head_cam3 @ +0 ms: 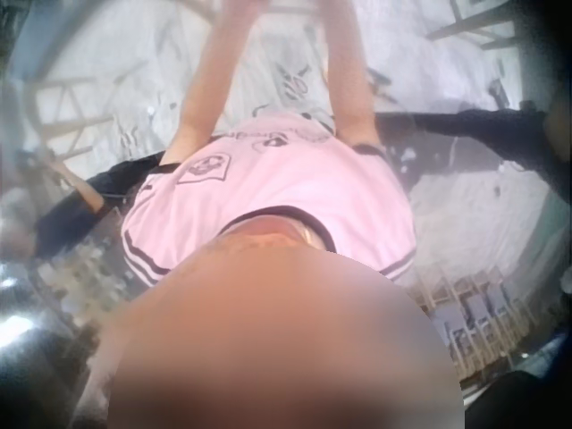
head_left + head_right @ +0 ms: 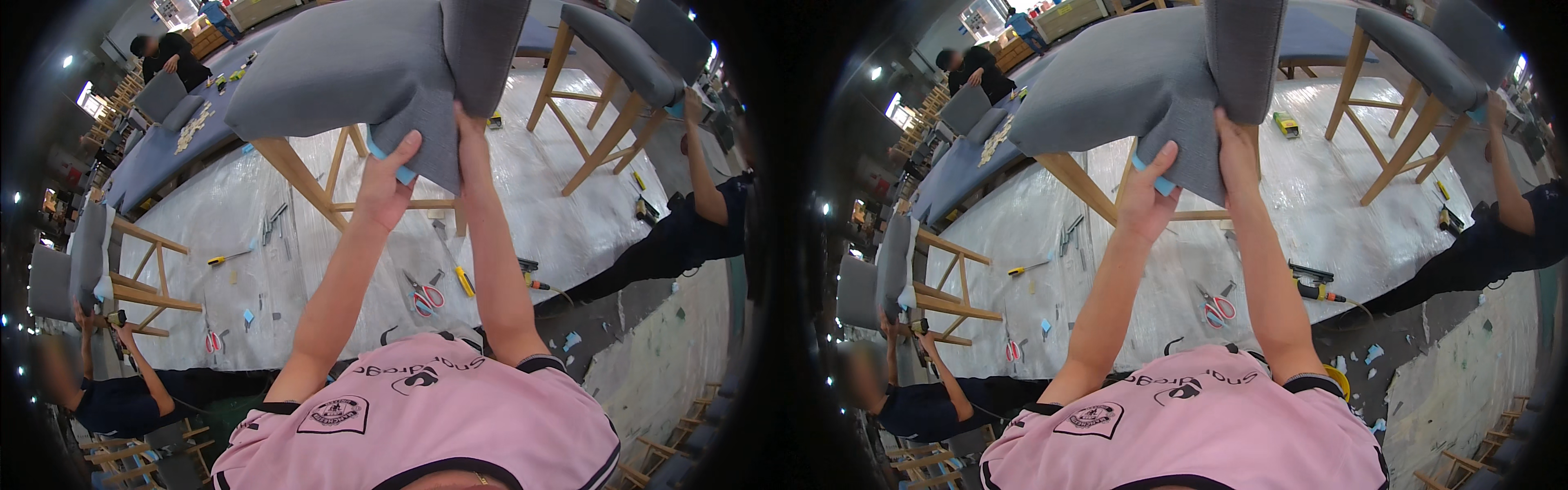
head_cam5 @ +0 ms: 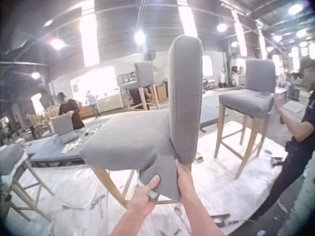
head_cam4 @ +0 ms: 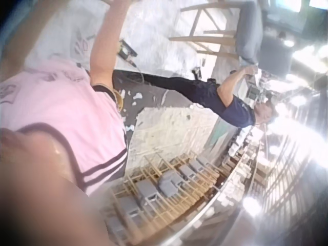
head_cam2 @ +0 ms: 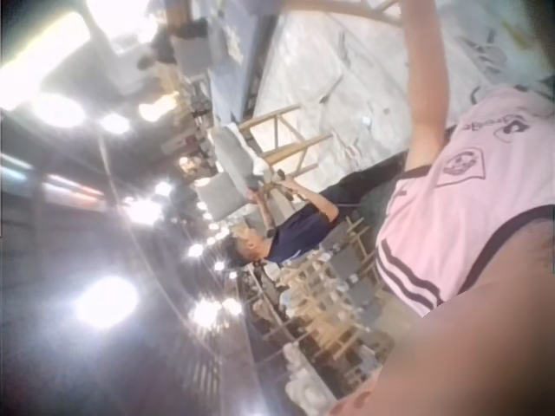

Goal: The person upholsters a wooden chair by stretching and securing gray fabric over the seat. They use scissors to trim excess fabric, a staple gun to attach the fabric to the underside of the seat, and a screwdriver to adjust components. The process involves repeated folding, pulling, and stapling to achieve a tight fit.

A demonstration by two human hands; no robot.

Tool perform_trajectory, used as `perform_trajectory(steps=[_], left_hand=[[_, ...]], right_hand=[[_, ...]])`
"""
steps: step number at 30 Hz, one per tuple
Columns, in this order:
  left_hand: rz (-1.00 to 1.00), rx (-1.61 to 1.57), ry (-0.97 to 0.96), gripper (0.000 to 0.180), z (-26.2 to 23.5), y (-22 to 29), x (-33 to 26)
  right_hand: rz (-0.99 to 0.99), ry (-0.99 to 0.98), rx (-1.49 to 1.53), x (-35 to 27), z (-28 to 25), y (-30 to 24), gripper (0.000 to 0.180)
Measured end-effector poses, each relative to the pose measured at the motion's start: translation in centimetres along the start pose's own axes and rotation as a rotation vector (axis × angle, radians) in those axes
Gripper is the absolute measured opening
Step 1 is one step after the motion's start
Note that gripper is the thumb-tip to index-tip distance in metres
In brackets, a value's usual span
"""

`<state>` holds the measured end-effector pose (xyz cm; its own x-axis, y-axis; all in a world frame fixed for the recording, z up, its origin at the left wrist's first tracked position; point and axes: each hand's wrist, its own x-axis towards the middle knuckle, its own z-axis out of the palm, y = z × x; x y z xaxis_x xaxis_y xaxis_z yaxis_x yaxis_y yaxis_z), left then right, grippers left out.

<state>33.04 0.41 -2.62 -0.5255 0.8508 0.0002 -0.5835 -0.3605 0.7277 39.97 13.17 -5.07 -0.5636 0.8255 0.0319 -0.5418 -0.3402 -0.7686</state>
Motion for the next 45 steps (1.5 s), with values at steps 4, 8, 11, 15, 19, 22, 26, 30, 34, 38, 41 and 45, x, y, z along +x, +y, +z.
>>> perform_trajectory(steps=[4,8,11,15,19,22,26,30,34,38,41,45], left_hand=[[0.011,-0.047,0.037,0.068,-0.3,-1.4,-0.4],[0.007,-0.080,-0.033,0.069,-1.2,-1.5,-0.6],[0.018,-0.016,-0.032,0.069,-1.6,-1.2,-0.9],[-0.005,-0.026,-0.024,0.070,-0.5,-3.0,-1.3],[0.146,0.052,0.024,0.072,-1.2,-5.4,0.0],[0.234,0.107,0.030,0.069,-1.2,-6.3,0.6],[0.124,0.036,-0.001,0.055,-3.0,-7.6,1.2],[-0.084,-0.234,-0.070,0.042,-4.4,-7.9,1.1],[-0.046,-0.052,-0.047,0.035,-2.2,-8.4,2.0],[0.020,0.076,0.063,0.032,-0.7,-9.5,3.5],[0.065,0.178,0.123,0.034,-1.4,-9.8,3.7],[-0.042,0.488,-0.025,0.041,-3.6,-7.3,2.2]], right_hand=[[0.038,0.003,-0.139,-0.4,1.6,-1.3,0.066],[0.116,-0.072,0.145,-0.8,1.4,0.9,0.061],[0.252,-0.158,0.270,-1.0,1.4,2.6,0.061],[0.178,-0.297,-0.249,-1.5,-2.5,0.8,0.067],[0.091,0.059,-0.101,-4.6,-1.9,-2.0,0.084],[-0.047,-0.024,-0.597,-5.1,-4.1,-1.2,0.067],[-0.205,-0.082,-0.658,-4.5,-7.2,-1.1,0.057],[-0.225,-0.114,-0.736,-3.0,-7.6,-2.2,0.056],[-0.097,-0.113,-0.559,-2.3,-11.4,0.3,0.054],[0.254,-0.107,-0.605,-4.8,-22.2,14.2,0.041],[0.186,-0.300,-1.170,-10.2,-28.4,28.3,0.040],[0.520,-0.350,-1.508,-17.1,-29.3,34.9,0.060]])
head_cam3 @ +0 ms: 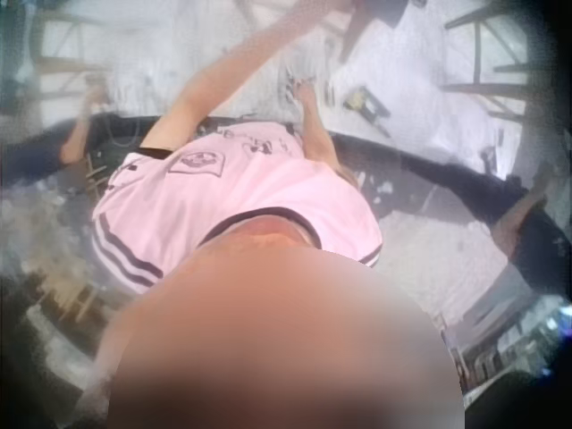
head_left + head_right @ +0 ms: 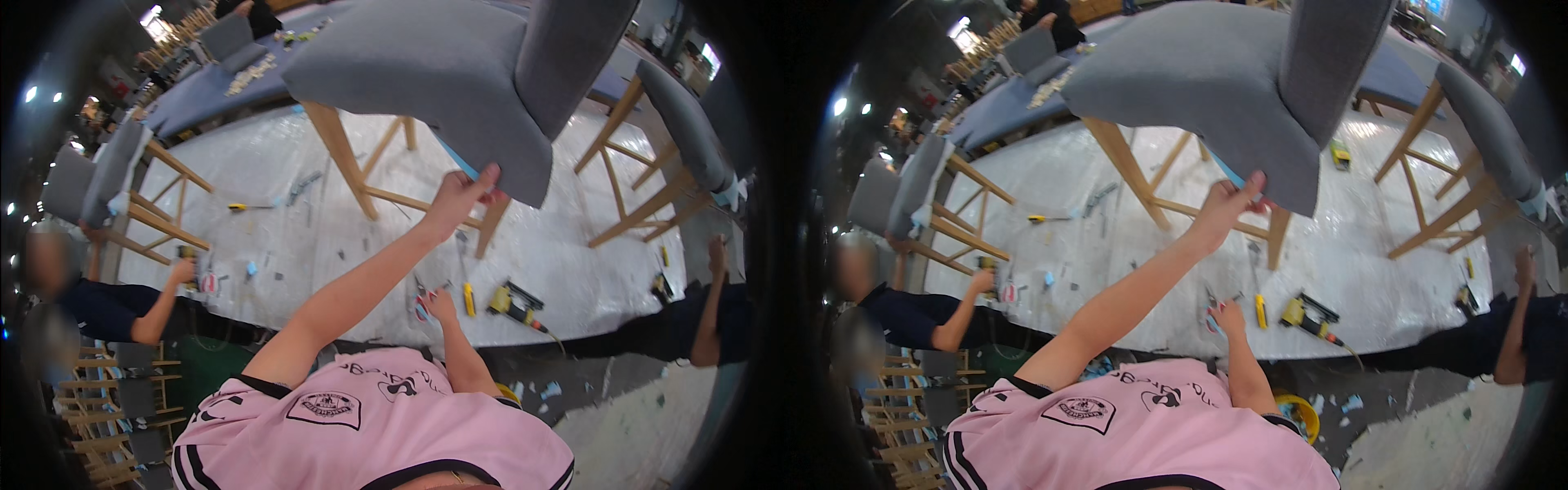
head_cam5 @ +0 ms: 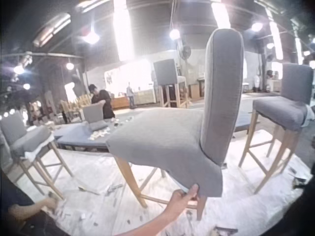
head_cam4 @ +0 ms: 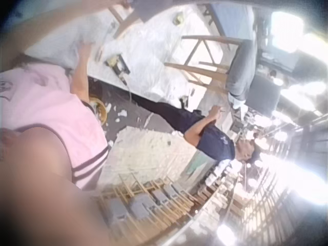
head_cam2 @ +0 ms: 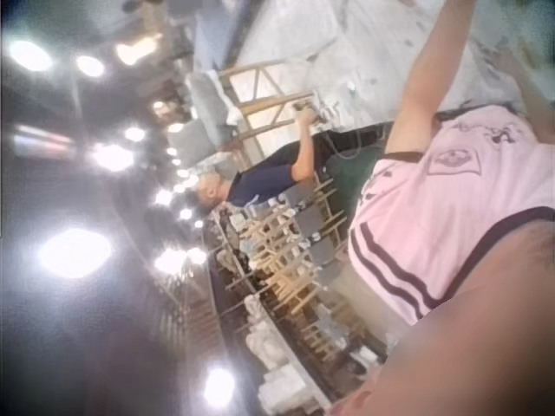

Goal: The person upholsters a wooden chair by stretching and securing gray fabric over the seat. They use scissors to trim excess fabric, a staple gun to attach the fabric to the underside of the seat, and a screwdriver to adjust components. The process involves repeated folding, pulling, and stapling to achieve a tight fit.

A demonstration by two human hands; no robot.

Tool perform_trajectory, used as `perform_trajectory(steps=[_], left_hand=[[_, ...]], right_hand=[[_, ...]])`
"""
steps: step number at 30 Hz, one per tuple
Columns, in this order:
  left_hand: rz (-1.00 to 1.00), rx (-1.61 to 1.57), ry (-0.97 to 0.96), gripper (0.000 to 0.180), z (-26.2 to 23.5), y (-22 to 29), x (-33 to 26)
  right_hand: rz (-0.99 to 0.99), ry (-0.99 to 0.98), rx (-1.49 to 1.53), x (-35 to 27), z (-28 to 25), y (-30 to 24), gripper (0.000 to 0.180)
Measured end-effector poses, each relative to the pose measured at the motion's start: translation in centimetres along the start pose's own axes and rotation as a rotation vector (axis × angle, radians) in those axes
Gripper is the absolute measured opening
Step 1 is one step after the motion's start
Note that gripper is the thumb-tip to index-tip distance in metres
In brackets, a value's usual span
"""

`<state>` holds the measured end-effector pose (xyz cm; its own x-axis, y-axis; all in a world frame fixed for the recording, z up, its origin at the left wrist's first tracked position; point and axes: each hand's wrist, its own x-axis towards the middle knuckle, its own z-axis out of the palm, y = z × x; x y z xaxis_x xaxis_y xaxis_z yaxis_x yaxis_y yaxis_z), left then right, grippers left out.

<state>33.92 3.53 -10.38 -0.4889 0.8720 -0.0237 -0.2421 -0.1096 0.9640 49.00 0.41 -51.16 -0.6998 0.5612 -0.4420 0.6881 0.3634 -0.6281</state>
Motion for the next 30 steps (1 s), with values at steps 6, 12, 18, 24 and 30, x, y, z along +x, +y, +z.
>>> perform_trajectory(steps=[6,12,18,24,30], left_hand=[[-0.019,0.687,-0.415,0.054,-5.0,3.5,-4.2],[0.066,0.935,-0.590,0.051,-4.2,4.3,-7.7],[0.362,1.108,-0.797,0.046,-2.1,7.7,-6.9],[1.034,1.258,-0.790,0.045,4.3,17.9,-1.7],[1.071,2.120,-1.101,0.050,12.9,19.4,3.6]], right_hand=[[0.019,0.150,-0.095,-3.6,2.7,0.9,0.064],[0.050,0.046,-0.198,-4.2,2.4,1.6,0.070],[0.061,0.129,0.057,-4.9,2.9,2.4,0.080],[-0.037,0.113,0.814,-8.1,0.3,1.0,0.078],[-0.293,0.539,0.556,-13.0,-14.0,-9.7,0.098]])
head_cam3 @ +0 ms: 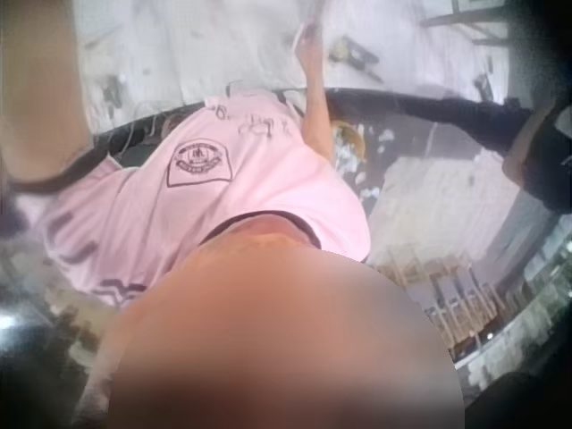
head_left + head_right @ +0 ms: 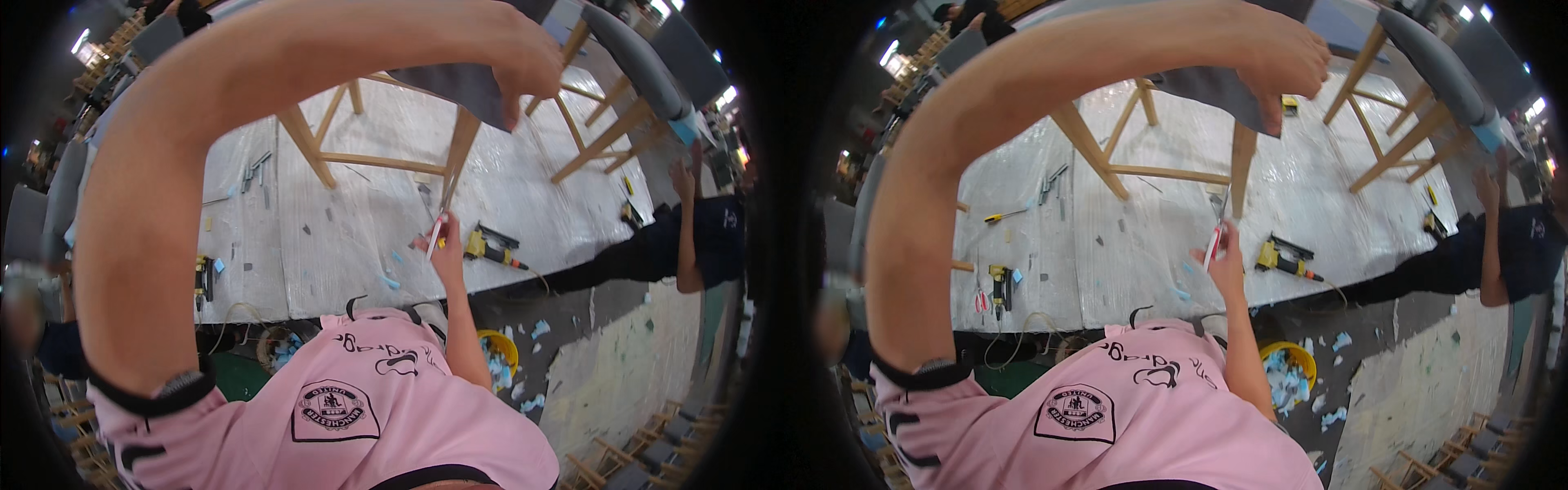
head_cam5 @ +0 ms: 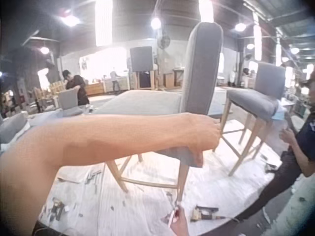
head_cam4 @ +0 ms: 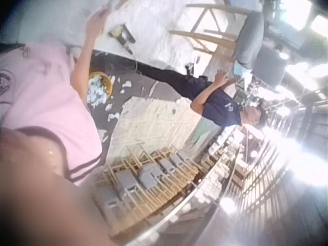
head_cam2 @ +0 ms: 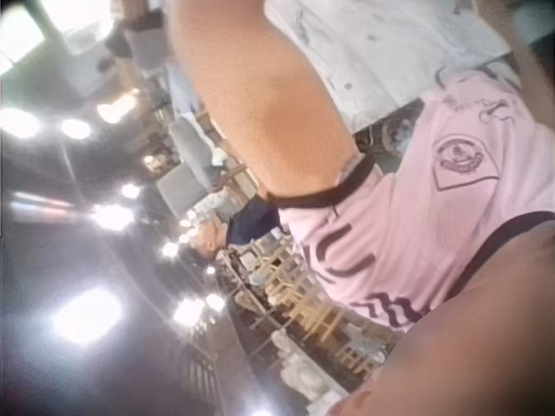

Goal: The person upholsters a wooden chair by stretching and securing gray fabric over the seat. They use scissors to trim excess fabric, a staple gun to attach the fabric to the underside of the seat, and a screwdriver to adjust components. The process involves repeated folding, pulling, and stapling to achieve a tight fit.

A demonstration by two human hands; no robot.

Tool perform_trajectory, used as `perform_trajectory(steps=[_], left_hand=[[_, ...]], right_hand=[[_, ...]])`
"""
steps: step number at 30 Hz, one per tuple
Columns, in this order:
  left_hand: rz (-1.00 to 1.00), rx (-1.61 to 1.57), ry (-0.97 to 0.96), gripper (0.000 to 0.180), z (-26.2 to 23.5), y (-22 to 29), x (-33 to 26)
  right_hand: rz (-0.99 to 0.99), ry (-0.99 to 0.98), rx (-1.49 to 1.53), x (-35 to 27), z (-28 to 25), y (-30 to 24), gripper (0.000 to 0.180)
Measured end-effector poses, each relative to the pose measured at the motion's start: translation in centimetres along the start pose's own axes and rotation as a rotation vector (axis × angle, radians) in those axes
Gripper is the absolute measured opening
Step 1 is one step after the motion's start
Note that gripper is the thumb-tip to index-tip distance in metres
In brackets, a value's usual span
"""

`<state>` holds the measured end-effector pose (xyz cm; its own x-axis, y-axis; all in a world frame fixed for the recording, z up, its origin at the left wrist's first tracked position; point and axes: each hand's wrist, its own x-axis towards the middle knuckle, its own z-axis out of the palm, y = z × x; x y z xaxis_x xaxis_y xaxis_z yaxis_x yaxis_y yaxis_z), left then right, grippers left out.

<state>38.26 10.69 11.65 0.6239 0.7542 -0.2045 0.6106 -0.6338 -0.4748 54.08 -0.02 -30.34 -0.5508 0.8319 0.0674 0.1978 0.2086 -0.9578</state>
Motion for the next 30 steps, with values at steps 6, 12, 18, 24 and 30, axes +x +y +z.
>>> perform_trajectory(steps=[6,12,18,24,30], left_hand=[[-0.065,-0.115,-0.439,0.043,-1.4,-1.1,2.9],[0.043,-0.393,-0.480,0.041,1.1,-4.1,4.7],[0.071,-0.494,-0.520,0.039,1.4,-4.2,5.1],[0.008,-0.553,-0.548,0.039,1.8,-4.4,5.5],[0.106,-0.485,-0.371,0.043,2.3,-4.8,5.6]], right_hand=[[-0.295,0.155,0.211,6.9,-1.9,-9.5,0.106],[-0.325,0.153,0.052,11.0,-3.6,-11.2,0.090],[-0.321,0.185,0.121,13.0,-4.3,-14.4,0.085],[-0.250,0.183,0.258,12.6,-4.7,-15.3,0.066],[-0.303,0.184,0.265,11.6,-4.4,-16.2,0.059]])
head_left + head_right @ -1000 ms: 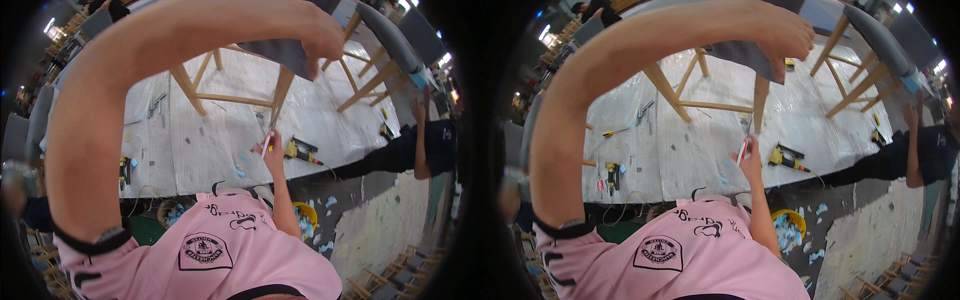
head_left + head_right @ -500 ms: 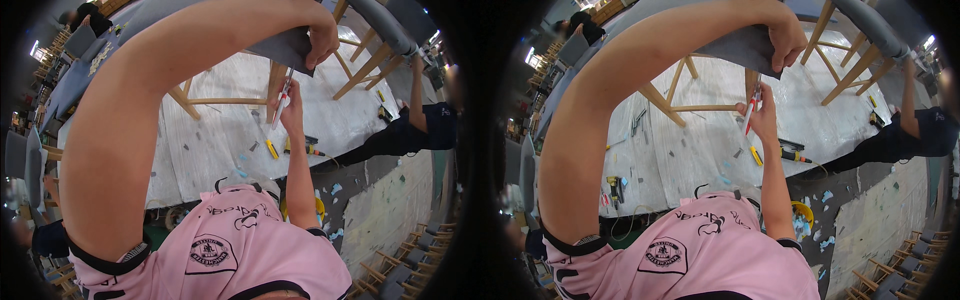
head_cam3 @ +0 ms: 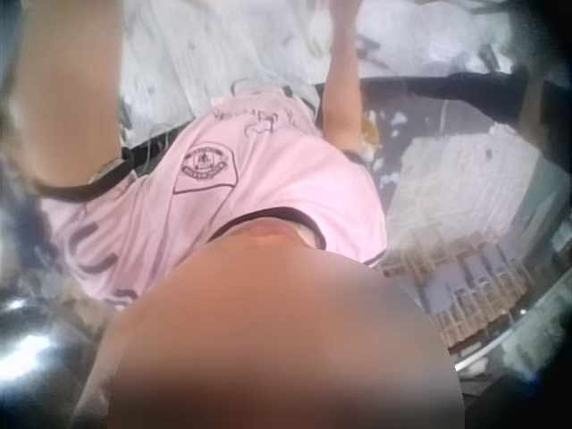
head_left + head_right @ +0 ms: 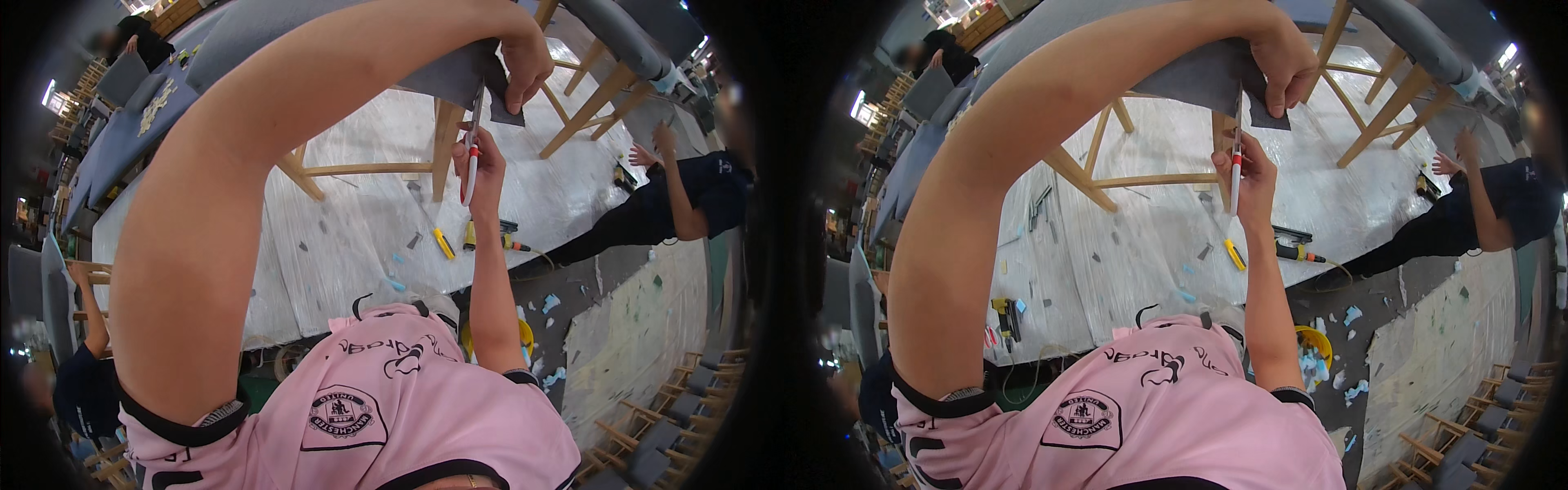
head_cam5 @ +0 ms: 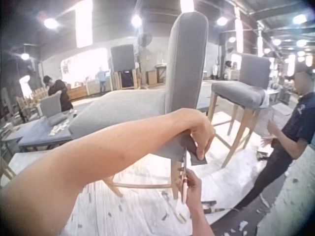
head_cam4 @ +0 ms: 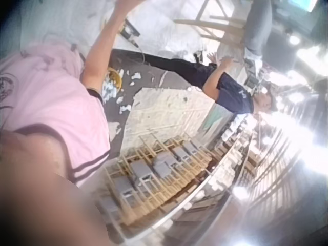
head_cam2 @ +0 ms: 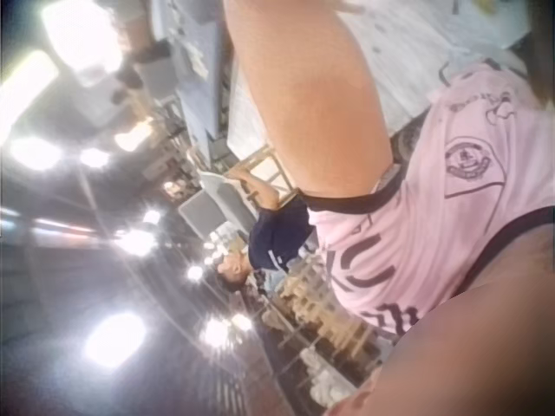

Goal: The person upholsters a wooden chair by stretching and securing gray fabric over the seat. They use scissors to trim excess fabric, a staple gun to attach the fabric to the underside of the seat, and a screwdriver to adjust components. The process involves repeated folding, pulling, and stapling to achieve a tight fit.

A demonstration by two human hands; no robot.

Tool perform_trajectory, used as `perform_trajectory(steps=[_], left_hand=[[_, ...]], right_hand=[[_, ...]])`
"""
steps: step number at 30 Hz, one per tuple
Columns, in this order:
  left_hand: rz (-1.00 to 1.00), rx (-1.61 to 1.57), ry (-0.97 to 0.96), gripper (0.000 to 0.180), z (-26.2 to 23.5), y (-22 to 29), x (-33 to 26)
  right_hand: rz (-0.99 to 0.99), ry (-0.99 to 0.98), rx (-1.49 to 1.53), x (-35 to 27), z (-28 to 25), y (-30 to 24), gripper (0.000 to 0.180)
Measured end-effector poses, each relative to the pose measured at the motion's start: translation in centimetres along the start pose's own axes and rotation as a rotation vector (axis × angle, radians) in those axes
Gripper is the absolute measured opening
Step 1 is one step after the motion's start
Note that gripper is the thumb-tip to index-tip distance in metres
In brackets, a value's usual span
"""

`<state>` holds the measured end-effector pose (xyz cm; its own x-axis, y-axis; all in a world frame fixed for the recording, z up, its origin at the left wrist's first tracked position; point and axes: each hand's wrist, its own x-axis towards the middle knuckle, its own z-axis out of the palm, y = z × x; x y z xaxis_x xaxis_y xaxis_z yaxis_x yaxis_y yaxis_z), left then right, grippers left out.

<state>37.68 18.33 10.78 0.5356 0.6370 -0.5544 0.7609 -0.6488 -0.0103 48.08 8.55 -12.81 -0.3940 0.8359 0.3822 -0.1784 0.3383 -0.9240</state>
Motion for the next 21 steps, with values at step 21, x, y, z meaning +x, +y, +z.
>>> perform_trajectory(steps=[21], left_hand=[[0.001,0.024,0.187,0.032,3.1,3.4,0.9]], right_hand=[[0.195,-0.012,-0.016,0.9,-0.4,-4.5,0.045]])
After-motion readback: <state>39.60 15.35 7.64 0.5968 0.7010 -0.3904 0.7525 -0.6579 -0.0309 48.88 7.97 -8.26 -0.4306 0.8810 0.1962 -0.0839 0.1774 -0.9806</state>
